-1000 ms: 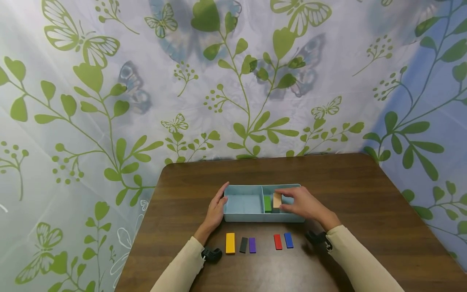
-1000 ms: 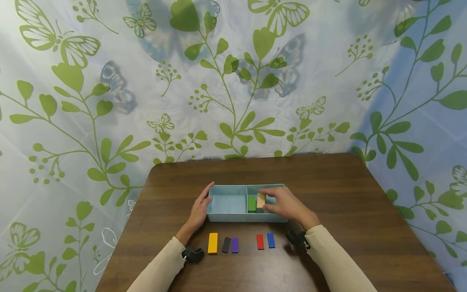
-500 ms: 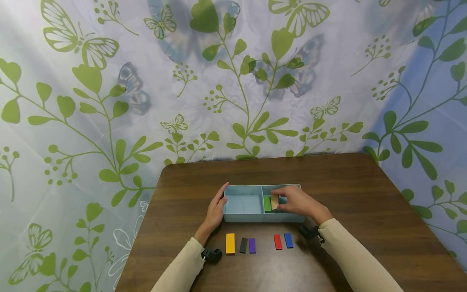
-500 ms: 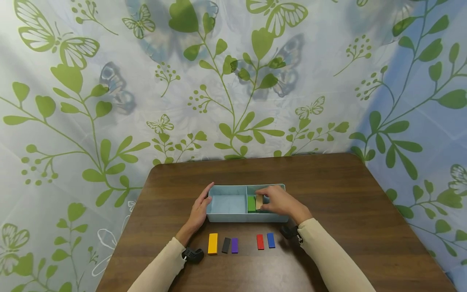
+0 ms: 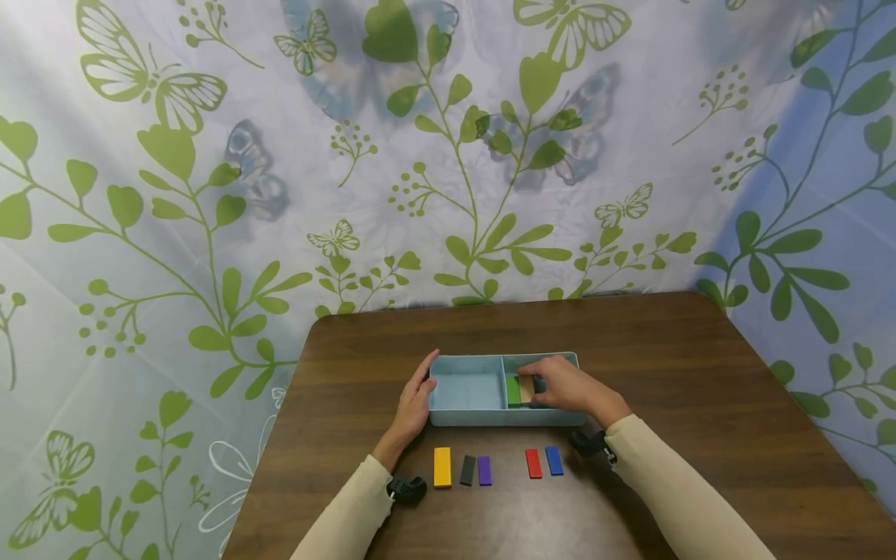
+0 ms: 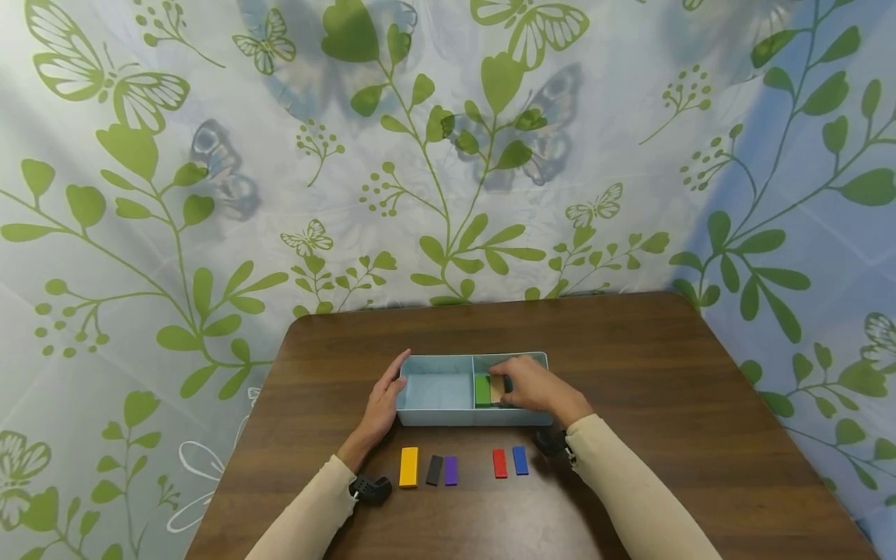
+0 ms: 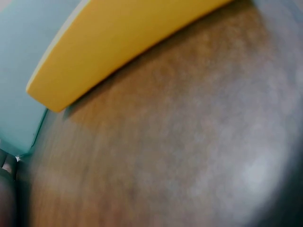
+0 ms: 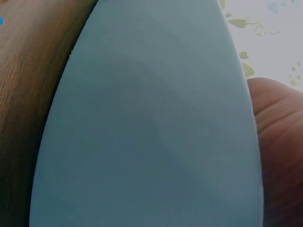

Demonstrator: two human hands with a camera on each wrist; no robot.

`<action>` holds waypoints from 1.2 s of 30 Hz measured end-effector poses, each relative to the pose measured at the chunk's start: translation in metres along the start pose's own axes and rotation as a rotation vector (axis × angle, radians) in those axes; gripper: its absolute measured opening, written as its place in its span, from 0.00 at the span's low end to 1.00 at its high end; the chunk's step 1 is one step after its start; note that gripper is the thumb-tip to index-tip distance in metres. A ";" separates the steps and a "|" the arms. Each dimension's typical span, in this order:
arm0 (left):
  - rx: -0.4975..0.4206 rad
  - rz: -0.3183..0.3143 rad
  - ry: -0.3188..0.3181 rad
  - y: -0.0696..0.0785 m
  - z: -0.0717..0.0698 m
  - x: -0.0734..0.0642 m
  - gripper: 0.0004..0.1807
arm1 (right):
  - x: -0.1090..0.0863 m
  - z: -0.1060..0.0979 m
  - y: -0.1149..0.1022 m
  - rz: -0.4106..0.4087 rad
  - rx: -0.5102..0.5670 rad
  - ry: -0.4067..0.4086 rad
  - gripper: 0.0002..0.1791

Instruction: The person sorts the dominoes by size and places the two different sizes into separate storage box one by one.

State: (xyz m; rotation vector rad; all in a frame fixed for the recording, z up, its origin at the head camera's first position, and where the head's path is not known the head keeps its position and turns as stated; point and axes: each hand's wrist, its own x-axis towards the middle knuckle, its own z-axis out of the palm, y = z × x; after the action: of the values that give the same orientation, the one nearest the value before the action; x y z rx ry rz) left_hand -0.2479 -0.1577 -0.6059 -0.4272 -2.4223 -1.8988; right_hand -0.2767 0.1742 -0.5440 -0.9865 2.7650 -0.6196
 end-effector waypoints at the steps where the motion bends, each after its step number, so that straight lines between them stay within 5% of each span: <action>1: 0.004 0.002 0.001 0.000 0.000 0.000 0.27 | 0.000 0.000 0.000 -0.002 -0.010 -0.001 0.29; 20: -0.012 -0.002 -0.001 -0.002 -0.001 0.000 0.28 | 0.003 0.001 0.000 0.022 -0.032 -0.025 0.30; 36: -0.010 0.005 0.012 -0.002 0.002 -0.002 0.27 | -0.011 -0.009 -0.008 0.049 0.213 0.046 0.32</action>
State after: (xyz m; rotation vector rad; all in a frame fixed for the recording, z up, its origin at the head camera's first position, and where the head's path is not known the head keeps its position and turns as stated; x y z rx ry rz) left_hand -0.2462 -0.1571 -0.6088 -0.4207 -2.4028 -1.9072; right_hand -0.2656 0.1781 -0.5326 -0.8658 2.6818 -0.9169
